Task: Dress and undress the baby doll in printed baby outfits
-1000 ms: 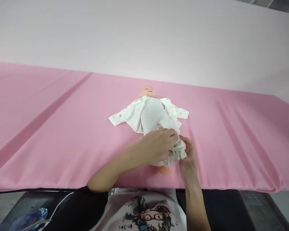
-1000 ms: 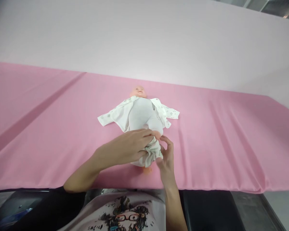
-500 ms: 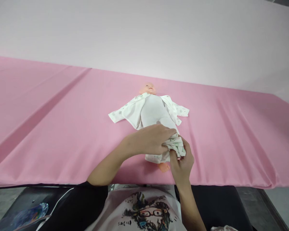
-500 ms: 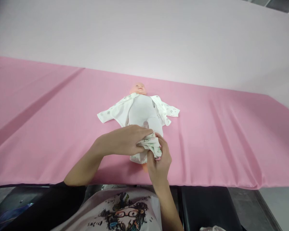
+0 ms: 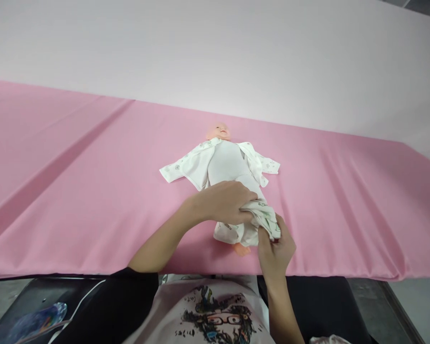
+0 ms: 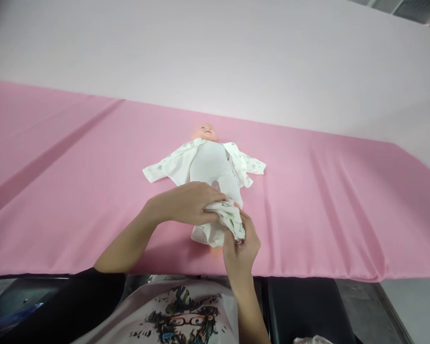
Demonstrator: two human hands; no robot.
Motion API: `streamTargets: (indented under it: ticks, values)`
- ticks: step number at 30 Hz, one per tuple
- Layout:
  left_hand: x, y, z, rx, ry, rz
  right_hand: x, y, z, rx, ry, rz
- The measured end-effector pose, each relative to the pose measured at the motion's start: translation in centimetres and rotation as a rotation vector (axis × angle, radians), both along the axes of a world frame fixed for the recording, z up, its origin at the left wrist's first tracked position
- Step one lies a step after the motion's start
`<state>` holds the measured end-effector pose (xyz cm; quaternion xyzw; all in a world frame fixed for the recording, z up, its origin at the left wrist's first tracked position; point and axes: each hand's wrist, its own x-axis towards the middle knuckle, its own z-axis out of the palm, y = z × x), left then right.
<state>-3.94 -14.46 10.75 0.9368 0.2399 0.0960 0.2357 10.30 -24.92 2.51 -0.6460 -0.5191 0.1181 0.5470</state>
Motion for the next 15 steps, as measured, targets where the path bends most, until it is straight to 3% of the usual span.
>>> streamTargets:
  ticks: [4, 11, 15]
  values:
    - [0.5, 0.5, -0.6, -0.022, -0.082, -0.008, -0.2, 0.2, 0.0, -0.022, 0.059, 0.003]
    - [0.5, 2.3, -1.6, -0.294, -0.120, -0.155, -0.1, 0.3, 0.2, -0.054, 0.207, 0.027]
    - [0.6, 3.0, -2.0, -0.328, -0.165, -0.178, -0.1, 0.2, 0.1, -0.033, 0.247, 0.050]
